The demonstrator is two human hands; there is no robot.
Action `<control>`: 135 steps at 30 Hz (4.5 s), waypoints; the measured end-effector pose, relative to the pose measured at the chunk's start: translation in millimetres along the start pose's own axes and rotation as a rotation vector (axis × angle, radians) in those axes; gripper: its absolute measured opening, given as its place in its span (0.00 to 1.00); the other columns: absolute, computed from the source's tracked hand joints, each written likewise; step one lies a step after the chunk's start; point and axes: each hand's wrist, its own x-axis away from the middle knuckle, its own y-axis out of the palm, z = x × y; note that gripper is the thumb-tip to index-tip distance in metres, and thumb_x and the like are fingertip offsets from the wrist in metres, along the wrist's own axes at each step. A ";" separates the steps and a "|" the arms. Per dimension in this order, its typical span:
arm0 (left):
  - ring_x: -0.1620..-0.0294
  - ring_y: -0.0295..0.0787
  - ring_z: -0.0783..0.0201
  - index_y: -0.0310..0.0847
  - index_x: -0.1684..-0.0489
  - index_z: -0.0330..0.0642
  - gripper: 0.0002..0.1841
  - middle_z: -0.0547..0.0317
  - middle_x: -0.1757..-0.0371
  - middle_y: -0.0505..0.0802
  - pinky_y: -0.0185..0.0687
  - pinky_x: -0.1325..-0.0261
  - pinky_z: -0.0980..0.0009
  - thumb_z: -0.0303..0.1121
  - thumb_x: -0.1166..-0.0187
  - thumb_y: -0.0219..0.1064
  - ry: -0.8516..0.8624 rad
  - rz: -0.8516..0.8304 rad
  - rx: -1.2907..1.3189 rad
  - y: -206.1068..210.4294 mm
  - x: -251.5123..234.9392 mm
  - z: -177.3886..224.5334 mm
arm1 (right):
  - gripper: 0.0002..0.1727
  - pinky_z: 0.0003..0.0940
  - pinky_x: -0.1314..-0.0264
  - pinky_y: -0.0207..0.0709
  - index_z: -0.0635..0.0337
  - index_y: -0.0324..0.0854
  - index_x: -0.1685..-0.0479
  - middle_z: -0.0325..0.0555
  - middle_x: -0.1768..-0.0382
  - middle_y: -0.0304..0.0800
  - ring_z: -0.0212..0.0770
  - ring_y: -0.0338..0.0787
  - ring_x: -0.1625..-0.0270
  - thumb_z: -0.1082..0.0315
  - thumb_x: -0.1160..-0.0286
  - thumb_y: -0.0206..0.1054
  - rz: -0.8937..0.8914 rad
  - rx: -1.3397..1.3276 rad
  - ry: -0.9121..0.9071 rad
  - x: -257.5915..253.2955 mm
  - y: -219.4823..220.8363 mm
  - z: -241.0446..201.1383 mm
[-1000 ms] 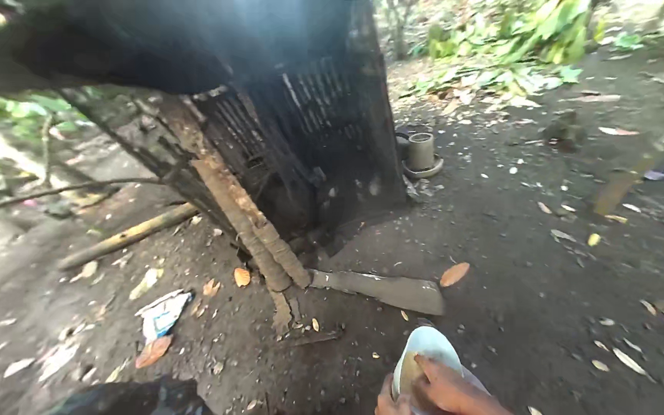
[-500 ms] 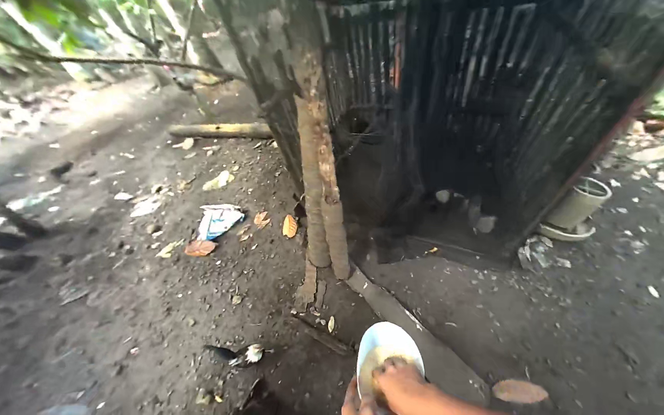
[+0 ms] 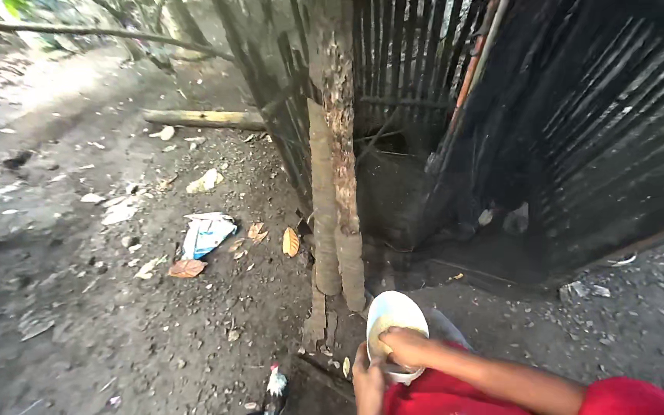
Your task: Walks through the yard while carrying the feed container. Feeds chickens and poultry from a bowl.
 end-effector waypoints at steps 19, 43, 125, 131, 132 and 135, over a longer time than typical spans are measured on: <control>0.70 0.92 0.50 0.64 0.12 0.42 0.26 0.34 0.54 0.92 0.91 0.67 0.54 0.28 0.11 0.56 -0.118 0.057 0.074 93.2 -199.6 209.0 | 0.20 0.31 0.75 0.76 0.56 0.79 0.40 0.42 0.66 0.83 0.34 0.81 0.74 0.50 0.15 0.65 -0.052 -1.258 0.195 -149.9 -293.1 90.4; 0.72 0.89 0.52 0.67 0.15 0.40 0.26 0.32 0.45 0.88 0.89 0.71 0.55 0.25 0.14 0.58 -0.187 0.342 0.112 107.5 -205.9 204.5 | 0.23 0.50 0.10 0.65 0.68 0.76 0.25 0.60 0.15 0.69 0.52 0.68 0.11 0.64 0.13 0.58 0.907 -0.339 -0.075 -171.1 -437.1 151.7; 0.75 0.90 0.56 0.72 0.20 0.37 0.22 0.39 0.60 0.92 0.87 0.73 0.57 0.27 0.13 0.56 -0.240 0.410 0.135 158.7 -215.6 169.0 | 0.14 0.74 0.44 0.80 0.73 0.81 0.41 0.73 0.42 0.86 0.74 0.88 0.39 0.79 0.22 0.62 -0.501 0.339 -0.361 -198.1 -276.0 117.8; 0.75 0.89 0.55 0.68 0.16 0.38 0.24 0.37 0.57 0.92 0.87 0.73 0.57 0.27 0.12 0.56 -0.237 0.395 0.151 155.7 -220.0 171.6 | 0.22 0.70 0.41 0.79 0.74 0.83 0.48 0.71 0.49 0.88 0.68 0.90 0.44 0.58 0.11 0.59 -0.444 -0.025 -0.266 -217.0 -284.0 126.1; 0.76 0.90 0.55 0.68 0.17 0.38 0.24 0.37 0.58 0.92 0.88 0.74 0.58 0.26 0.12 0.56 -0.236 0.390 0.167 156.2 -221.0 174.3 | 0.24 0.67 0.45 0.80 0.74 0.84 0.50 0.69 0.54 0.89 0.65 0.90 0.50 0.54 0.12 0.61 -0.421 -0.169 -0.225 -219.1 -287.6 128.0; 0.76 0.90 0.56 0.67 0.16 0.39 0.24 0.37 0.57 0.92 0.88 0.75 0.59 0.26 0.11 0.55 -0.230 0.376 0.181 158.0 -225.2 181.8 | 0.24 0.48 0.61 0.82 0.66 0.82 0.39 0.57 0.58 0.87 0.47 0.86 0.65 0.51 0.10 0.59 -0.396 -0.607 -0.084 -208.0 -327.5 132.0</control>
